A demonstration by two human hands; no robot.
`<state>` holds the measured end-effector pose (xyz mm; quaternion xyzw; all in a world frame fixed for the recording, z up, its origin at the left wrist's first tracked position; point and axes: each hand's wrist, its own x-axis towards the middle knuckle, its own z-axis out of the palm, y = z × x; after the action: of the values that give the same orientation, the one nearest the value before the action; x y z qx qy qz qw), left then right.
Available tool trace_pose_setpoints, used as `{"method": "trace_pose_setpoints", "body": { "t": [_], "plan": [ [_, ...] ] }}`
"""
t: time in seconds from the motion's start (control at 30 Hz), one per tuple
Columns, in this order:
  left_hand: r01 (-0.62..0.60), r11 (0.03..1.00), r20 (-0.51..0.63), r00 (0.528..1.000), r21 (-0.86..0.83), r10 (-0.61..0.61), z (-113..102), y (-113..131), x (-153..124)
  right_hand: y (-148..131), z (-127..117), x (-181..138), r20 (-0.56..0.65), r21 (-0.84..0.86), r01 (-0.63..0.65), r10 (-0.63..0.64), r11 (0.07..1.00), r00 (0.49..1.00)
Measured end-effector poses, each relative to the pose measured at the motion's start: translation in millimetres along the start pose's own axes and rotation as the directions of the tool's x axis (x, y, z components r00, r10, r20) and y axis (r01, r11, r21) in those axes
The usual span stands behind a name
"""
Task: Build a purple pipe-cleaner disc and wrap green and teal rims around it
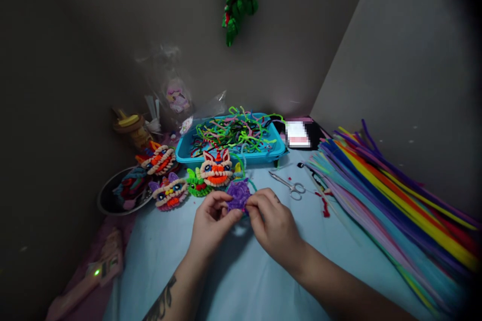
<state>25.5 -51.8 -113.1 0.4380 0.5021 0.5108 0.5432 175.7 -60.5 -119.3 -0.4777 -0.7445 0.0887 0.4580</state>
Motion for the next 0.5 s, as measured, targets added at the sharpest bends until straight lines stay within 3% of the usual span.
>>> {"method": "trace_pose_setpoints", "body": {
  "t": [0.3,0.5],
  "plan": [
    [-0.021,0.999,-0.008,1.000,0.029,0.021,-0.4,-0.6,0.3,1.5,0.7,-3.2,0.033,0.013,0.013,-0.013,1.000,0.999],
    [-0.052,0.994,-0.074,0.995,0.099,0.059,1.2,1.4,-2.2,-1.4,-0.5,-2.6,0.011,-0.083,0.077,-0.076,0.994,0.997]
  ]
}}
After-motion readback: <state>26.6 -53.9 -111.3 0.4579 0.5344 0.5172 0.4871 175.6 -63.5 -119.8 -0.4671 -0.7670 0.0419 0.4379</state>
